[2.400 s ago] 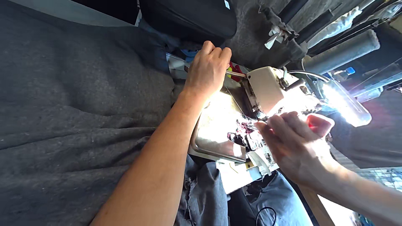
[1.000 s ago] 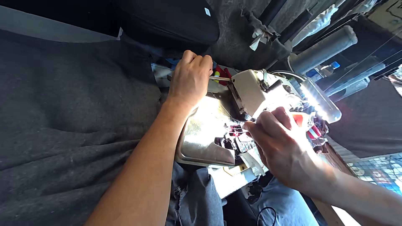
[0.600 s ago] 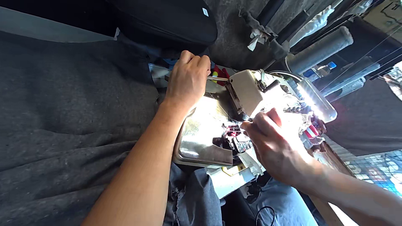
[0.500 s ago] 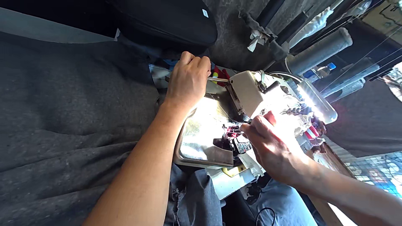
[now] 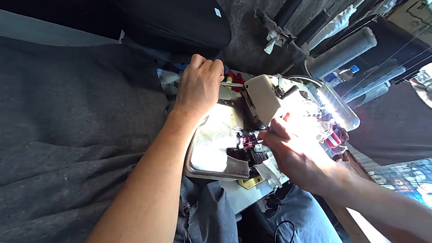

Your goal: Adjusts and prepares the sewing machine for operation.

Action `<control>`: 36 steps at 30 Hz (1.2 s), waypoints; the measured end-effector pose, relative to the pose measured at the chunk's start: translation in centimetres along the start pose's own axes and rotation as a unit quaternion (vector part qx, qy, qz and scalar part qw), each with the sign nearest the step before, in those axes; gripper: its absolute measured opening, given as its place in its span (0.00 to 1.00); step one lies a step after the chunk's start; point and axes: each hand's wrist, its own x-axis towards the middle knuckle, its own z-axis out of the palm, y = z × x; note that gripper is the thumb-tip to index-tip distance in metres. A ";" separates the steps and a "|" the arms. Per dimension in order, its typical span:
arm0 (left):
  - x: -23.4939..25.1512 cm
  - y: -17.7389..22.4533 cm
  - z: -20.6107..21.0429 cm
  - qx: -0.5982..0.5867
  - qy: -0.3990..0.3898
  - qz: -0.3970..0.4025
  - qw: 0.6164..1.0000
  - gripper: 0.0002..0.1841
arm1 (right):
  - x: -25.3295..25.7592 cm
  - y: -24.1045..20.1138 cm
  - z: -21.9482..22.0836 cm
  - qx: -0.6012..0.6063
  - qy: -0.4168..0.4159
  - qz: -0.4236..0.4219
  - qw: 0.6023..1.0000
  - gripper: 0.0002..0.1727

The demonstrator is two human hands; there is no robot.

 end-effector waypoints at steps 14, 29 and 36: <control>0.0 0.0 0.1 0.003 0.004 -0.008 1.000 0.08 | 0.1 -0.9 -1.5 -0.050 0.046 -0.017 0.998 0.13; 0.0 0.1 0.0 0.000 0.000 -0.008 1.000 0.08 | 0.4 -1.3 -3.0 -0.072 0.033 0.000 0.997 0.11; 0.0 0.0 0.2 0.004 0.007 -0.007 1.000 0.08 | 1.4 -1.1 -1.2 -0.073 0.010 -0.016 0.997 0.12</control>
